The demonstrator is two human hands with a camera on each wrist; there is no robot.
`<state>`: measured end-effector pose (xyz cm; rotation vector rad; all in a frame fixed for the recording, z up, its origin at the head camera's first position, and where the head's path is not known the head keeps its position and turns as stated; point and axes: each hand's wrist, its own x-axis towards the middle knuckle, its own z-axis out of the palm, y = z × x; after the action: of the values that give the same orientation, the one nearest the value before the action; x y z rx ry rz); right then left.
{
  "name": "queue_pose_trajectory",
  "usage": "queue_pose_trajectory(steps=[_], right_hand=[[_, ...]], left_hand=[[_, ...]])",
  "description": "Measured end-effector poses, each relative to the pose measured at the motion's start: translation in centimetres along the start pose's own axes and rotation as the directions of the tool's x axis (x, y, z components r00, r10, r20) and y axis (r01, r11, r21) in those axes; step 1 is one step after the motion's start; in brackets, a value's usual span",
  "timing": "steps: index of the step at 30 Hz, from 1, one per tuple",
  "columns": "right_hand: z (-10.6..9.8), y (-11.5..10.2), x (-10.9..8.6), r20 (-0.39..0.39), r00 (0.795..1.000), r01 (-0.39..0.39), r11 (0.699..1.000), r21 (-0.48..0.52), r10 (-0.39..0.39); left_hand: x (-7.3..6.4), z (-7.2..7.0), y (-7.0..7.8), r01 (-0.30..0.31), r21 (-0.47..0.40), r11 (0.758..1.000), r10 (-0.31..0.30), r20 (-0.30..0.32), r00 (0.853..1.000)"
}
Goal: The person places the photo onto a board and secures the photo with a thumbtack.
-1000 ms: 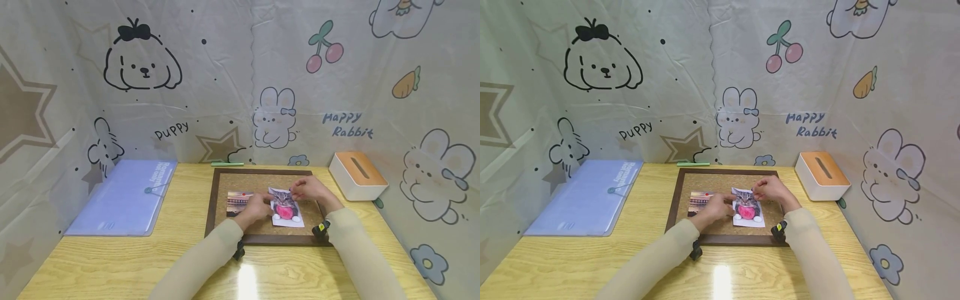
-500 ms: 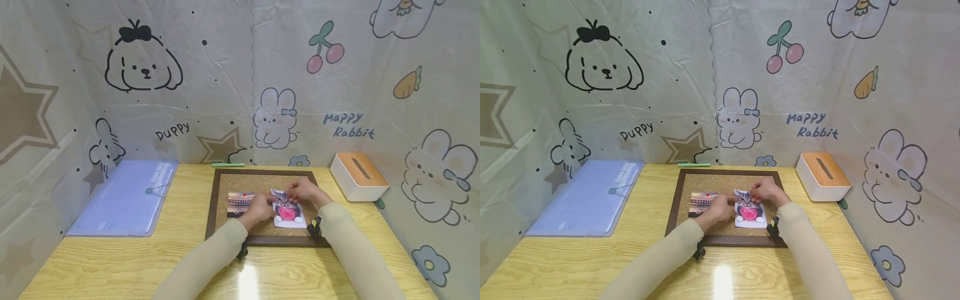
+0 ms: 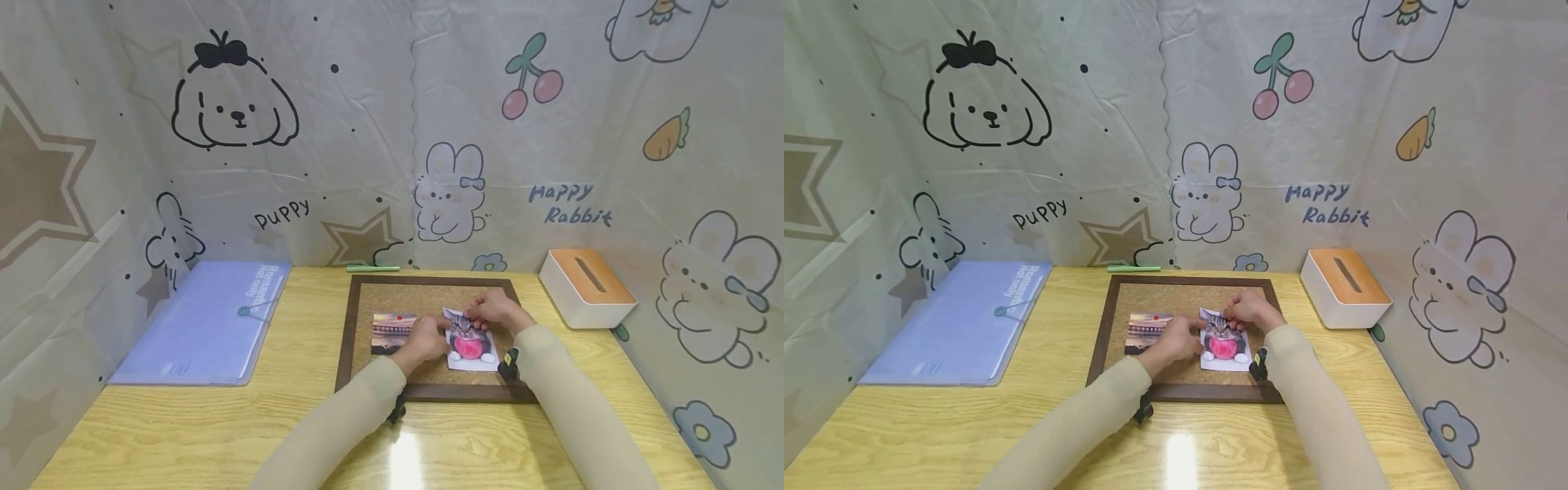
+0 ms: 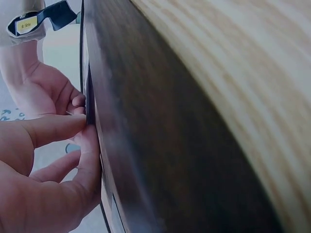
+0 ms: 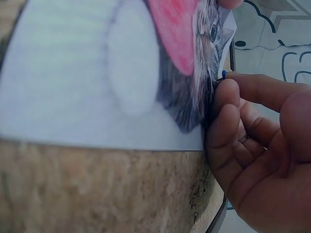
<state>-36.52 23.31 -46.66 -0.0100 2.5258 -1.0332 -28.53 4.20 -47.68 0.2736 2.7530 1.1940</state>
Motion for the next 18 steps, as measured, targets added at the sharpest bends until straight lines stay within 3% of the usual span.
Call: queue_pose_trajectory(steps=[18], right_hand=[[0.37, -0.81, -0.08, -0.010, 0.997, -0.079, 0.997, 0.020, 0.079]], left_hand=[[-0.20, -0.02, 0.49, 0.023, 0.025, 0.999, -0.023, -0.005, 1.000]])
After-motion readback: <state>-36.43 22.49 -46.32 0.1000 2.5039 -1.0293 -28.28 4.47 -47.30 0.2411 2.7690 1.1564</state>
